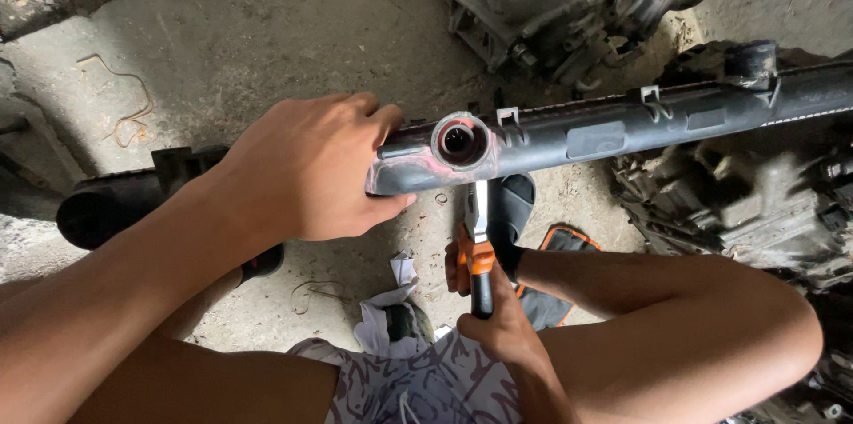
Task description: The person uses pliers to press and adjust the seam along the top edge of a car radiator. They work methodically from one end to the other, repositioning the radiator as needed to reach different sections.
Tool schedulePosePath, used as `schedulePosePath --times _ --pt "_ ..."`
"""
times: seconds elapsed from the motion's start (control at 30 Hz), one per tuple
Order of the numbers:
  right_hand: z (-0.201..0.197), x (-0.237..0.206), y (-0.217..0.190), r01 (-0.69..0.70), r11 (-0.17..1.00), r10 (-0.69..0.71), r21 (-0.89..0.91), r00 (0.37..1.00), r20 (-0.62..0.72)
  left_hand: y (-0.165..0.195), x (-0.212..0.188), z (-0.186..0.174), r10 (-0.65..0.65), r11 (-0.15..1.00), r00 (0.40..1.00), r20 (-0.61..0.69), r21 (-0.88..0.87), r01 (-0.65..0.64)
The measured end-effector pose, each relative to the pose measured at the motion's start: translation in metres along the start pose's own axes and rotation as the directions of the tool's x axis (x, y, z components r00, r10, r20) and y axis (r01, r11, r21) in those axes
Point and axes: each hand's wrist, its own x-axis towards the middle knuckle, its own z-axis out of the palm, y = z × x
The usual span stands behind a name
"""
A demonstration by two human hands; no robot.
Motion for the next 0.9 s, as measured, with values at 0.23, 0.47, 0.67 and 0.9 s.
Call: schedulePosePath --times 0.23,0.47,0.67,0.9 --pt "-0.002 0.01 0.017 -0.076 0.995 0.075 -0.059 0.997 -0.026 -0.004 0.008 0.01 0.029 1.0 0.998 -0.048 0.008 -0.028" --pt "0.0 0.019 0.021 -0.014 1.0 0.014 0.023 1.0 0.013 -0.006 0.013 0.019 0.039 0.999 0.997 -0.067 -0.025 -0.041" --pt "-0.002 0.025 0.019 0.044 0.997 -0.048 0.06 0.996 0.069 -0.008 0.017 0.022 0.03 0.999 0.999 -0.032 -0.018 -0.03" --pt "0.003 0.029 0.019 0.075 0.997 -0.072 -0.035 0.994 0.082 -0.014 0.015 0.025 0.048 0.998 0.994 -0.094 -0.041 -0.052"
